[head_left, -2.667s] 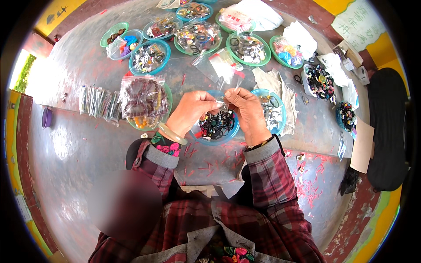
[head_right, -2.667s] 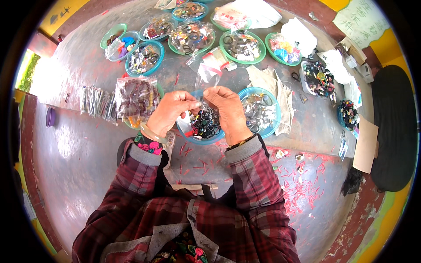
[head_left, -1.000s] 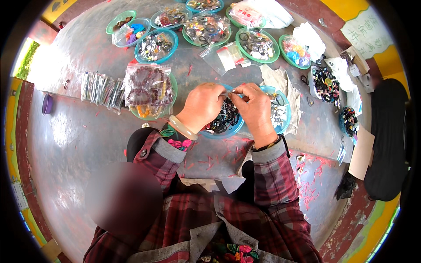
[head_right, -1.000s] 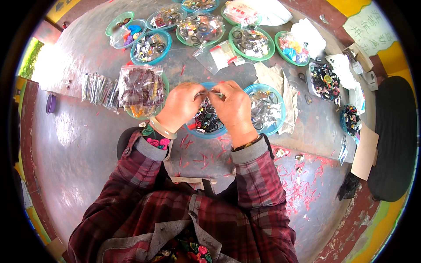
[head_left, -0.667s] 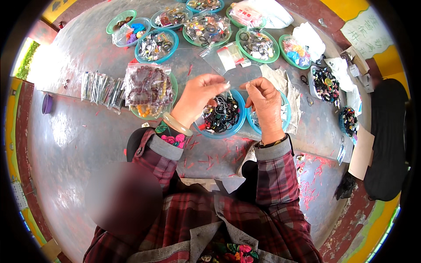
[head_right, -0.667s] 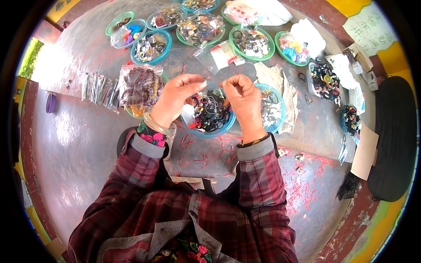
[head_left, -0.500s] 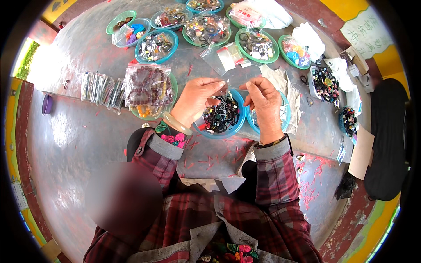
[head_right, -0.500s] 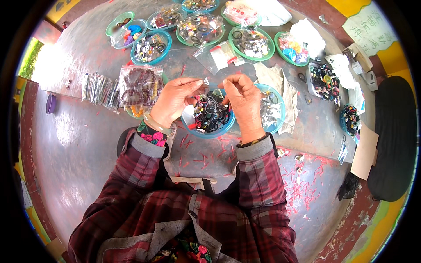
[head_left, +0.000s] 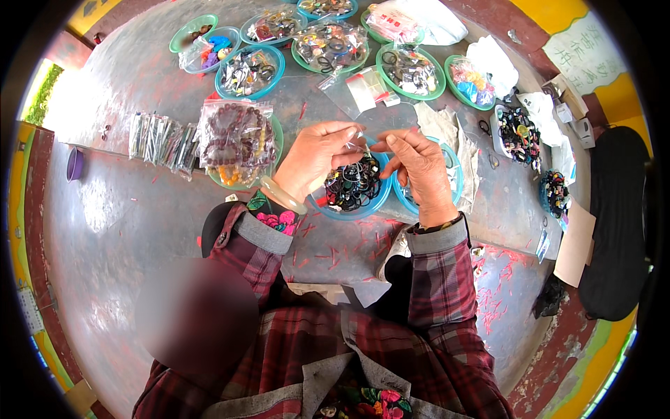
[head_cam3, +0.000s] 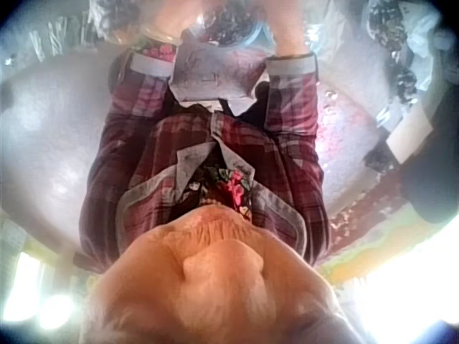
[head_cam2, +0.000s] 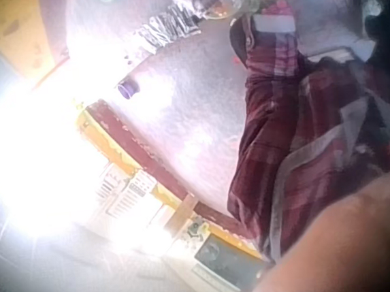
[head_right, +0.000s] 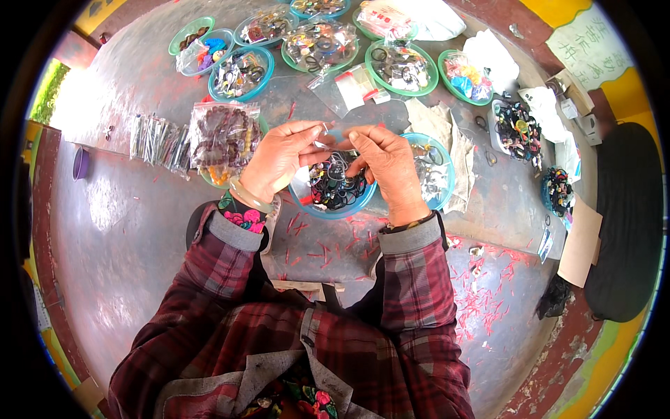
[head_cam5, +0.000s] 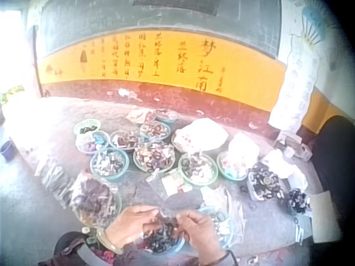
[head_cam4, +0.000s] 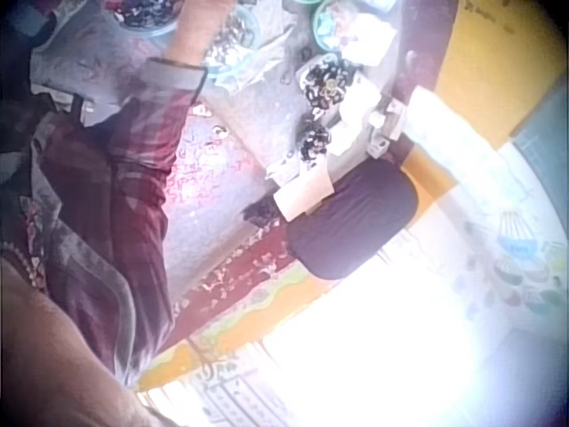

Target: The person sits at a table and packs small keychains into clear plastic bags. They pick up a keychain from a blue bowl, place it into a bag, and then seal the bag. The person repeats this process for multiple keychains, placing the finished packages on the table.

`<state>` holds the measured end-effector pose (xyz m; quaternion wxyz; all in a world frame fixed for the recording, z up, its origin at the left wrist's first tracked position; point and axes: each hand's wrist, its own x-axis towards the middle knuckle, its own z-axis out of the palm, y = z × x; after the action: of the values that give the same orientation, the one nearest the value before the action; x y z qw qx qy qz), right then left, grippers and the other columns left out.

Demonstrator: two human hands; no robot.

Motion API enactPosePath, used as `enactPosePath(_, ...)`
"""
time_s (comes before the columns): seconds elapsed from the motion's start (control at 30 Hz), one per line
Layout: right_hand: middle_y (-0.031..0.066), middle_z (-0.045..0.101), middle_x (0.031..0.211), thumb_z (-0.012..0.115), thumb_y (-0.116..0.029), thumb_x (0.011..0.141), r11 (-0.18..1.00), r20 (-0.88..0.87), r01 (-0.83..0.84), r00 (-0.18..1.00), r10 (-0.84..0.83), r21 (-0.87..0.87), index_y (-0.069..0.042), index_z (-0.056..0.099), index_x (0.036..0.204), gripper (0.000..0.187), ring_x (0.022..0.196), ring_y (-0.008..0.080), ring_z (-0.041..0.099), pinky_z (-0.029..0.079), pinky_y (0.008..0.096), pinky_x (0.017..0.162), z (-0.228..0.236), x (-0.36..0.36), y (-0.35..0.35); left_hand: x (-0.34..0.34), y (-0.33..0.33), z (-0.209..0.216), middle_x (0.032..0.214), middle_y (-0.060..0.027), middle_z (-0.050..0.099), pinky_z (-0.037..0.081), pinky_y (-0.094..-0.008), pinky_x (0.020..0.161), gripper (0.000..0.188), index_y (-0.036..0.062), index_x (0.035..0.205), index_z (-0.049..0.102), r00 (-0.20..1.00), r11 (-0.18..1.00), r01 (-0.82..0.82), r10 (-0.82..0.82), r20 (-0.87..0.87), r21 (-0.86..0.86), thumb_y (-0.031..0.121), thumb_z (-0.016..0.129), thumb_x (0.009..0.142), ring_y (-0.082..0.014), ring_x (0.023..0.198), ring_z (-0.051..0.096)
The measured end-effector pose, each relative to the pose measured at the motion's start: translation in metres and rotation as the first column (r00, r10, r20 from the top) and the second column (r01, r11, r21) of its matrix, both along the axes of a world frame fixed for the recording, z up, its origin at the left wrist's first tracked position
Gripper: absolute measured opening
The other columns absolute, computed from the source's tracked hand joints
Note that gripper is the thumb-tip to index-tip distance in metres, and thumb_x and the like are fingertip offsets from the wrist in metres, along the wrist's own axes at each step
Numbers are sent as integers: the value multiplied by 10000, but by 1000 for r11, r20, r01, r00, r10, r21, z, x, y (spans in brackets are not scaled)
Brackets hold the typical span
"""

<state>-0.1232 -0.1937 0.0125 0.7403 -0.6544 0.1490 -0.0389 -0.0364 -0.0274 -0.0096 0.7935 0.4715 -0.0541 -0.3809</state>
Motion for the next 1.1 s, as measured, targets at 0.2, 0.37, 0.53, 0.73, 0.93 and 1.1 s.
enactPosePath(0.2, 101, 657, 851, 570, -260, 867, 998, -80, -37, 996, 33, -48, 18, 634, 956, 299, 501, 98, 577, 323, 166, 363, -4, 0, -5, 1, -2, -3, 991, -127, 610, 525, -277, 769, 271, -41, 1088, 552, 991, 995, 28, -41, 130, 100, 137, 548, 884, -182, 869, 622)
enactPosePath(0.37, 121, 656, 868, 549, -338, 873, 1000, -40, -1, 999, 2, 32, 27, 606, 1009, 394, 502, 101, 579, 330, 157, 361, -2, 0, -4, 0, -2, -4, 984, -114, 613, 528, -262, 740, 234, -38, 1044, 573, 995, 996, -24, 15, 98, 83, 120, 565, 872, -163, 853, 617)
enactPosePath(0.53, 118, 656, 855, 532, -342, 887, 998, -26, 29, 999, -27, 58, 8, 603, 1040, 389, 525, 107, 591, 356, 169, 389, 0, 0, -3, 2, 0, -4, 983, -113, 611, 530, -258, 732, 198, -44, 997, 586, 997, 996, -33, 27, 76, 79, 108, 562, 872, -161, 842, 614)
enactPosePath(0.73, 108, 659, 839, 534, -361, 883, 997, -11, 9, 1000, -9, 71, -4, 605, 1046, 399, 566, 102, 599, 370, 163, 424, -3, 2, -2, 3, -1, -7, 992, -124, 600, 525, -276, 782, 177, -59, 992, 573, 995, 998, -51, 47, 93, 39, 72, 533, 881, -175, 851, 612)
enactPosePath(0.93, 115, 662, 865, 535, -365, 882, 997, -9, 13, 1000, -12, 78, -4, 606, 1036, 398, 571, 105, 599, 374, 171, 428, -4, 2, -1, 3, -3, -6, 974, -126, 596, 516, -298, 813, 172, -62, 996, 556, 987, 991, -46, 26, 156, 127, 62, 500, 893, -201, 875, 615)
enactPosePath(1.1, 130, 661, 864, 526, -372, 885, 995, -30, 14, 999, -11, 100, 1, 601, 1021, 405, 579, 110, 606, 373, 170, 429, -2, 1, -1, 4, -3, -6, 955, -121, 600, 511, -305, 817, 174, -59, 991, 556, 968, 982, -41, -7, 252, 182, 70, 489, 896, -203, 880, 616)
